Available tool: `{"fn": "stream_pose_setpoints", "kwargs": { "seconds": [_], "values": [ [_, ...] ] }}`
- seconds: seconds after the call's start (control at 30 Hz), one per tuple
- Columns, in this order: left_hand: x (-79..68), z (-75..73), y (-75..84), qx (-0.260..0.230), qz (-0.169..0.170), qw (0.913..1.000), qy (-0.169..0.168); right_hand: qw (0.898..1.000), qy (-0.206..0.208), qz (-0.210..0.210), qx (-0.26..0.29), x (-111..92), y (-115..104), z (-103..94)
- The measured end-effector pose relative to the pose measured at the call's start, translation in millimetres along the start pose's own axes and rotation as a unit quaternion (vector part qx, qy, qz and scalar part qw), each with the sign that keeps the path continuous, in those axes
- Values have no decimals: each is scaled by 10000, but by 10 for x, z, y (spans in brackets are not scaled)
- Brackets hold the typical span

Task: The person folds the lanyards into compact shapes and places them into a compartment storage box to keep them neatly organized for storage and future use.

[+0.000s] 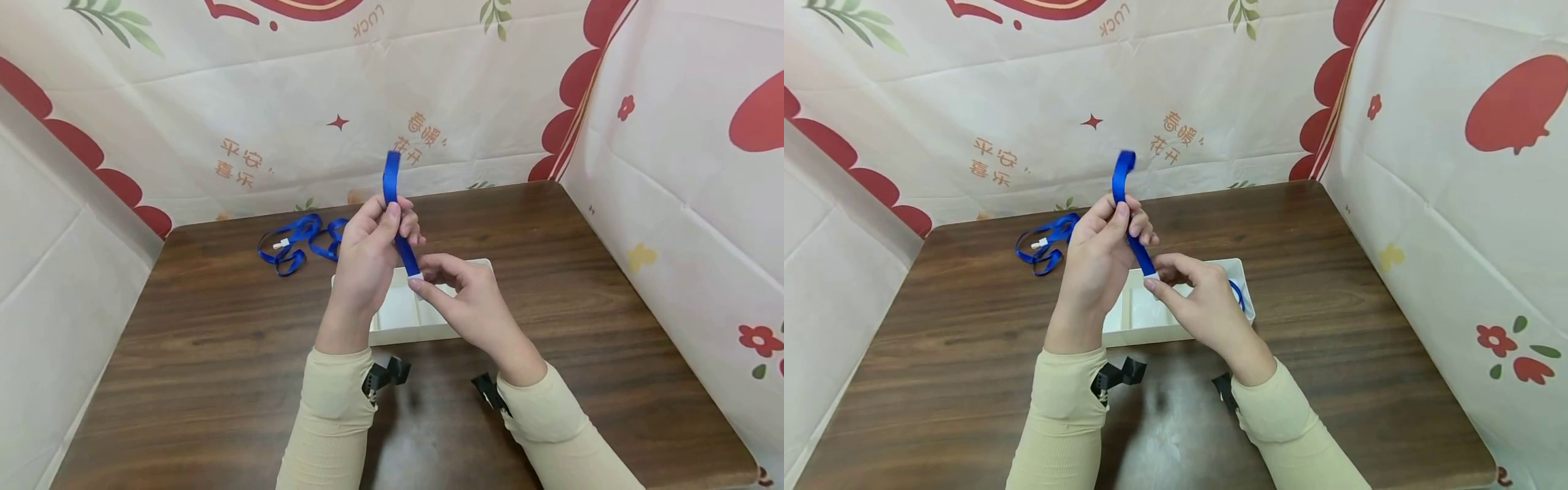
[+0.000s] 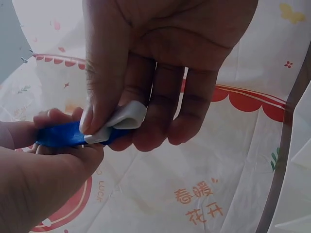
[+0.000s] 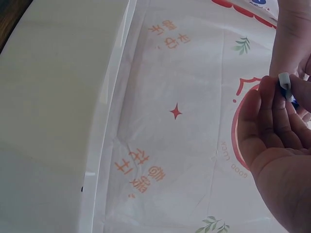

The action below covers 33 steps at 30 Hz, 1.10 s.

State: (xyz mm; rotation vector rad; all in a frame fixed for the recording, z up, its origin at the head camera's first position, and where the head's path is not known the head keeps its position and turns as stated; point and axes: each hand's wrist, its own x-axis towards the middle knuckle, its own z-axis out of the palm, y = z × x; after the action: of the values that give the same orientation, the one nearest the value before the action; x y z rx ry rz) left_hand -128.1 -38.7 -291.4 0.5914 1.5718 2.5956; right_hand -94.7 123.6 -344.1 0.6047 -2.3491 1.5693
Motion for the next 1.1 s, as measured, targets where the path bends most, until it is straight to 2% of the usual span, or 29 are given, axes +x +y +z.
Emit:
{"fn": "stream_pose_setpoints", "kwargs": {
  "seconds": [0.2,0.37,0.47,0.7,0.87,1.1],
  "values": [
    [-10,1,31,93,131,9997,185,10000,-63,-38,-43,-9,5,-2],
    [26,5,66,95,556,9977,378,9998,-109,-83,-125,-10,11,2],
    [45,9,75,144,667,9968,423,9995,-144,-157,-239,-12,15,6],
    [7,-12,38,400,393,9980,277,9987,-59,-299,-398,-19,18,2],
    [4,-23,21,630,136,9979,69,9993,116,-205,-301,-13,8,-20],
    [-23,-37,1,509,-70,9985,179,9994,331,15,-3,-18,-4,-27]
  ]
}}
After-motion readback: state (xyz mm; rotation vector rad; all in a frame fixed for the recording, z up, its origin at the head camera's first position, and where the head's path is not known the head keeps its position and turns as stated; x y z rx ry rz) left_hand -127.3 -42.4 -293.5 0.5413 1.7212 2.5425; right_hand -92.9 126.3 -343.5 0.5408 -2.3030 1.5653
